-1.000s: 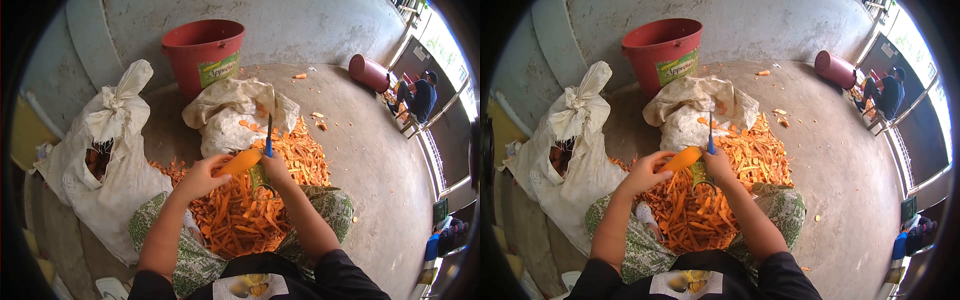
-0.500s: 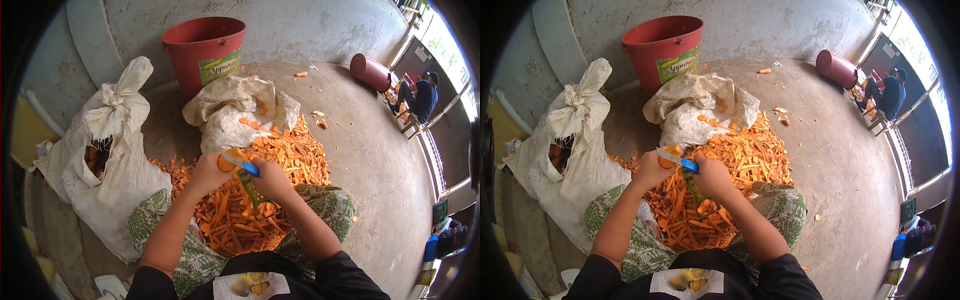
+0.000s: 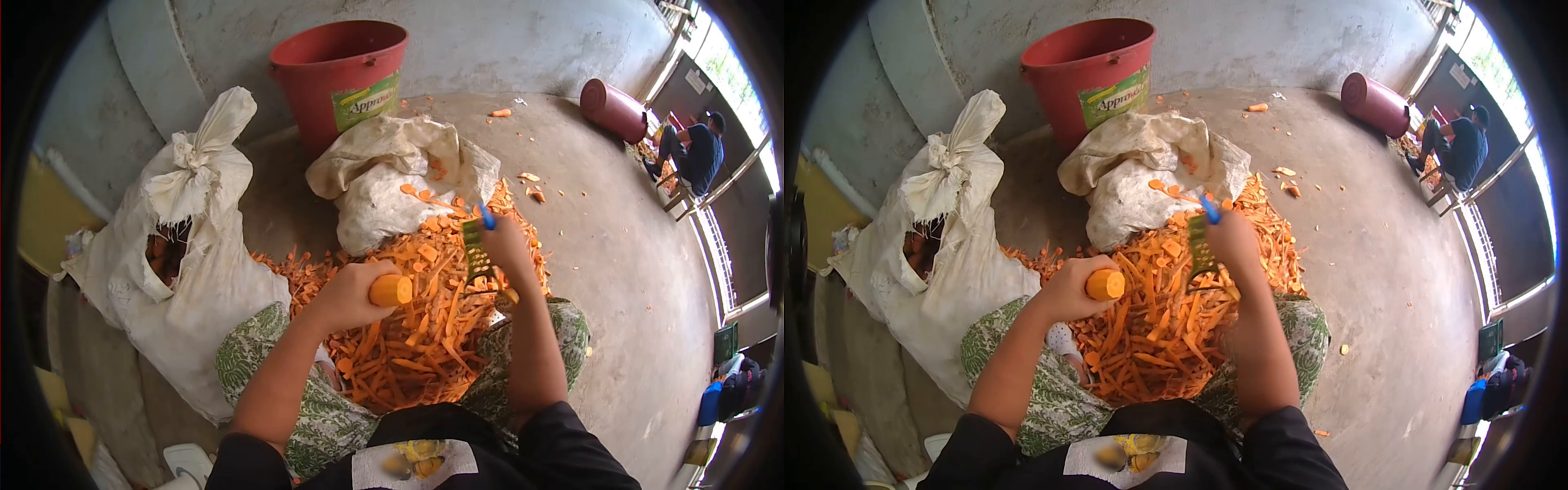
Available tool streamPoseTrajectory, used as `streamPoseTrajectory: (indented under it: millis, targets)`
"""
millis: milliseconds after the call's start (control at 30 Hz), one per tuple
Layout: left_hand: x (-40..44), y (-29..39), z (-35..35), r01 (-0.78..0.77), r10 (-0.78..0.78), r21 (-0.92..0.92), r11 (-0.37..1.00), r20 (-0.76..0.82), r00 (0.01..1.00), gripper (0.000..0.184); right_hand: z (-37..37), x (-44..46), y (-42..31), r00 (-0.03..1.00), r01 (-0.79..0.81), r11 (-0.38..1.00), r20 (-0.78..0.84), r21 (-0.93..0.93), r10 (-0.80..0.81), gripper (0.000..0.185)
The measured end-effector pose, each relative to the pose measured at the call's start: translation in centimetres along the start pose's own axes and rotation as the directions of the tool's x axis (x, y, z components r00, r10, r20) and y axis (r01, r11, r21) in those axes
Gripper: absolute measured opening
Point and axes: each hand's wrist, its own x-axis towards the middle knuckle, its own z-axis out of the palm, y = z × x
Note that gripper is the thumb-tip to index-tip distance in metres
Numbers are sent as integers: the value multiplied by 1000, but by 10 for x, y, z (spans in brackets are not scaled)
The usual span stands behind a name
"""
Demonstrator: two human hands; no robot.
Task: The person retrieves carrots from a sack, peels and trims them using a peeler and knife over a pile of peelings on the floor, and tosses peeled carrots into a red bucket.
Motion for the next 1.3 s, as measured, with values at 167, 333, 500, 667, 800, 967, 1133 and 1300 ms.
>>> streamPoseTrajectory:
  millis: [167,333,500,667,800,967,1133,1300]
  targets:
    - [-9,-19,36,70,-108,277,958,124,986,37,-60,-13,-8,926,134,983,-339,-122,-168,23]
    - [-29,-46,84,-364,-258,533,764,769,585,32,-67,-16,-14,853,267,917,-515,295,-82,34]
    - [9,-33,-4,-297,-363,653,697,678,640,28,-74,-22,-20,878,198,944,-477,264,-50,29]
    - [138,17,-205,-127,671,919,373,-173,721,23,-70,-17,-18,906,179,944,-421,276,-48,27]
    - [120,79,-256,287,635,889,357,-457,624,27,-71,-17,-17,914,169,943,-403,288,-41,29]
    - [38,-23,-260,152,83,846,511,-225,971,32,-70,-15,-14,919,174,942,-392,286,-50,28]
    - [-99,-173,-268,556,-644,712,428,-192,741,29,-64,-16,-13,921,186,960,-377,209,-97,27]
    - [-261,-328,-256,887,-534,345,308,-709,461,32,-65,-23,-21,931,160,966,-358,205,-78,26]
